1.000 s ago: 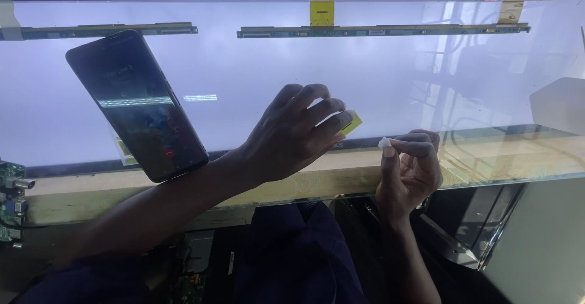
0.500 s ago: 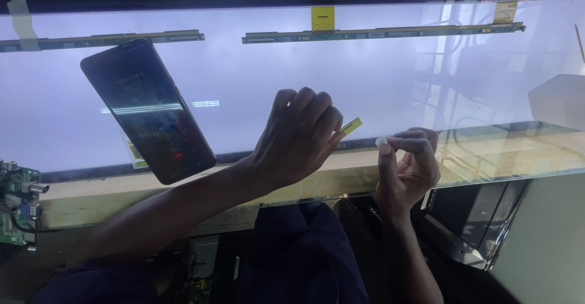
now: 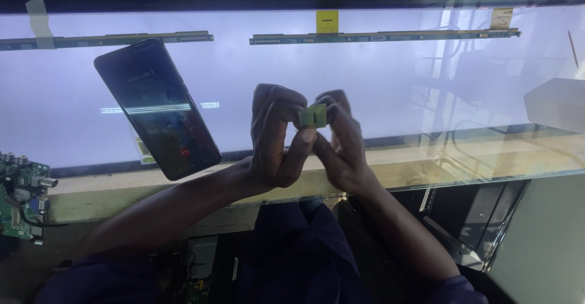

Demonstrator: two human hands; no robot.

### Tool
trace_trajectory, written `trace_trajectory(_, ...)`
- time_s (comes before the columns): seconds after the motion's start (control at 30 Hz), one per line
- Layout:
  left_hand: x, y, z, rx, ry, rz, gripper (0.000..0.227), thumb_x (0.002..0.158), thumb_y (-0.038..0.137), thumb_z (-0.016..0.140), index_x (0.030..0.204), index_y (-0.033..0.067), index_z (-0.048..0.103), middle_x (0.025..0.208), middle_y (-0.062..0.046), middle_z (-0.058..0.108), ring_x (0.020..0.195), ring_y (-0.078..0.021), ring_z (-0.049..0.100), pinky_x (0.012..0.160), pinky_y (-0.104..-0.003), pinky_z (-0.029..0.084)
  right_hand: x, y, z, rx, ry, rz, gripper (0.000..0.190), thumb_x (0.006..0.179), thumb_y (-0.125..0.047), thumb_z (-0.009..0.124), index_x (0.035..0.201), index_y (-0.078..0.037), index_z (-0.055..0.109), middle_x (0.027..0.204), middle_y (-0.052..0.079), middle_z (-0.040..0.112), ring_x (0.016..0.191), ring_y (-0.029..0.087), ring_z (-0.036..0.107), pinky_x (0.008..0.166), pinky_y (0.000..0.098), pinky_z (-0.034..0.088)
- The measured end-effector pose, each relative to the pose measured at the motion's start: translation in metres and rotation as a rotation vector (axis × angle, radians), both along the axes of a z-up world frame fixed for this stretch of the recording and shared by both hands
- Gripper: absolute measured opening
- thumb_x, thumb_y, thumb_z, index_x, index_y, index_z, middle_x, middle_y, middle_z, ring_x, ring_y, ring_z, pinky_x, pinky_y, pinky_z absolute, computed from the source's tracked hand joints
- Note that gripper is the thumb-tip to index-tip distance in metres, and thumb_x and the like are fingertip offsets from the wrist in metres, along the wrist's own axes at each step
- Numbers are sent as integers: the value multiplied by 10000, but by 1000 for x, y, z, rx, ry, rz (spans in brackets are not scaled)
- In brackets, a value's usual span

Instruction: Applying small yellow adhesive markers to a television screen panel during an inspection or repair process.

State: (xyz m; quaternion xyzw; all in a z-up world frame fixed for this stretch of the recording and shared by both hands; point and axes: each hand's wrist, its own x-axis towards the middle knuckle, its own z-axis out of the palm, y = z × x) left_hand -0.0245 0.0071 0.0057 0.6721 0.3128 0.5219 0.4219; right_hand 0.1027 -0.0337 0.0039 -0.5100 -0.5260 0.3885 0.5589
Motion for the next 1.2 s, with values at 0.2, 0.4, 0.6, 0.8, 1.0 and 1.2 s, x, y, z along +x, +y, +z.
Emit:
trace_trajectory(0.2, -3, -4, -5, 14, -48, 85, 241, 984, 302, 404, 854, 107, 460, 823, -27, 417, 784, -206, 386, 761, -409, 361, 27, 7, -3, -20, 104, 180, 153, 978, -213, 458, 905, -85, 498, 889, 84, 484, 936, 211, 431, 847, 389, 360)
trace_trajectory(0.4, -1, -5, -6, 64, -80, 75, 210, 971, 281, 427, 866, 99, 435, 853, -42, 427, 798, -212, 371, 797, -406, 347, -2, -5, 7, -33, 137, 190, 143, 972, -218, 443, 919, -90, 478, 875, 65, 425, 905, 187, 395, 813, 384, 339)
trace_trajectory(0.6, -3, -6, -1, 32, -87, 95, 197, 970, 276, 417, 855, 117, 437, 830, -26, 415, 784, -204, 375, 782, -413, 343, 45, -1, -17, 30, 150, 162, 107, 975, -195, 436, 956, -91, 450, 937, 68, 420, 952, 187, 379, 909, 385, 362)
trace_trajectory(0.8, -1, -2, -7, 58, -88, 64, 237, 984, 311, 423, 872, 102, 437, 853, -39, 403, 805, -209, 363, 794, -406, 332, -4, -15, -2, -38, 270, 267, 117, 960, -166, 469, 898, -67, 484, 877, 64, 415, 902, 183, 427, 810, 367, 357)
trace_trajectory(1.0, -3, -8, -1, 25, -111, 80, 206, 972, 274, 423, 846, 113, 447, 811, -27, 413, 803, -218, 391, 808, -416, 338, 16, 1, -9, 71, 121, 106, 112, 985, -205, 437, 964, -96, 440, 924, 72, 432, 939, 193, 406, 896, 375, 352)
trace_trajectory(1.2, -1, -1, -2, -30, -112, 66, 210, 996, 270, 399, 884, 95, 429, 877, -40, 376, 817, -196, 347, 779, -388, 334, 3, -20, -2, -33, 292, 139, 131, 941, -216, 477, 893, -94, 479, 848, 56, 469, 900, 202, 437, 842, 380, 350)
